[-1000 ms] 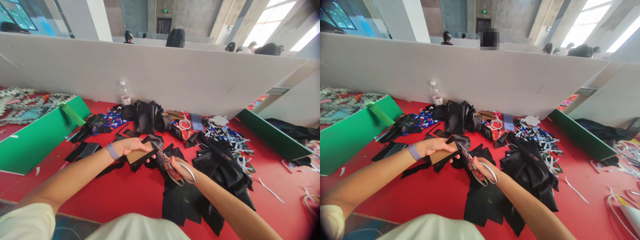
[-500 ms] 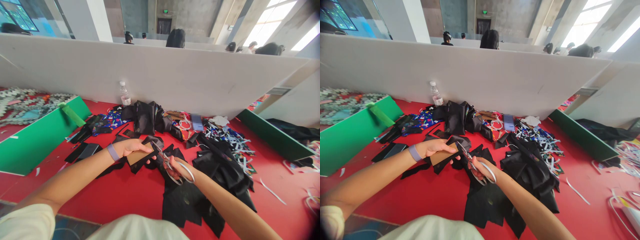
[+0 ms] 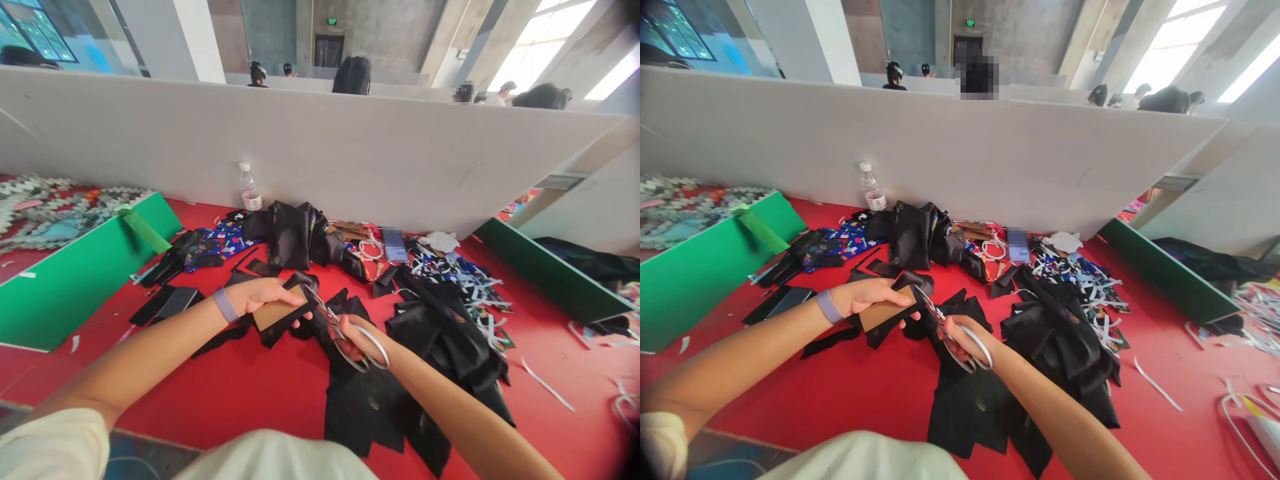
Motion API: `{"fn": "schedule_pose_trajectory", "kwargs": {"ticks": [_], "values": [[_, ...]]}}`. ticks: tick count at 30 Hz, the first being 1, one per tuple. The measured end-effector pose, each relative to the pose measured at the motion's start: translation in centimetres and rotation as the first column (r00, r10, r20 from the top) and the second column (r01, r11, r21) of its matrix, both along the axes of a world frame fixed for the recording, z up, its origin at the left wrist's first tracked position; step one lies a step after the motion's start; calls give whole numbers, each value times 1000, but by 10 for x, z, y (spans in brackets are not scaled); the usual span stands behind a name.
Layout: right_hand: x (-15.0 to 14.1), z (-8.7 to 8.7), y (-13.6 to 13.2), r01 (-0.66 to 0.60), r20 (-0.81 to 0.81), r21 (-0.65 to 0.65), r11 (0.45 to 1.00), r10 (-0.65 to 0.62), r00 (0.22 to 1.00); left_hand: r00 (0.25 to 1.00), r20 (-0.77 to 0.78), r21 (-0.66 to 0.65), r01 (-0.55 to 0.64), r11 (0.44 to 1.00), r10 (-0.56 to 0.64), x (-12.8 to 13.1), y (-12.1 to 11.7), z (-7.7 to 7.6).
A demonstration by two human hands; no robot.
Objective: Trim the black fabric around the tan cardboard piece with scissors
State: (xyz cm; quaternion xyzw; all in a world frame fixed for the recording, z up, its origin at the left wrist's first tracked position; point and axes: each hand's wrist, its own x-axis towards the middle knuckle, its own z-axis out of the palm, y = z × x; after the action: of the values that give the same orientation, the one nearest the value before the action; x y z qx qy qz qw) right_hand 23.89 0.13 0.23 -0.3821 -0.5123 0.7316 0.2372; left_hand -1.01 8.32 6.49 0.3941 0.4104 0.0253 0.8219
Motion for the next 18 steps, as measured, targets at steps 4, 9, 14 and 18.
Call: {"fn": "schedule_pose_trajectory", "kwargs": {"ticks": [4,9,14,18], "values": [[0,0,2,-28,-21,33,999,29,999,1000,6,4,25,1000,-25,2,-2,0],[0,-1,4,-50,-34,40,998,51,998,999,20,-2,30,1000,-30,3,-2,-2],[-1,0,3,-15,-37,28,999,16,999,999,19,-6,27,1000,-27,2,-2,-1],[-2,2,1,-18,-14,28,999,18,1000,999,31,2,29,1000,-29,2,-2,-1]]}}
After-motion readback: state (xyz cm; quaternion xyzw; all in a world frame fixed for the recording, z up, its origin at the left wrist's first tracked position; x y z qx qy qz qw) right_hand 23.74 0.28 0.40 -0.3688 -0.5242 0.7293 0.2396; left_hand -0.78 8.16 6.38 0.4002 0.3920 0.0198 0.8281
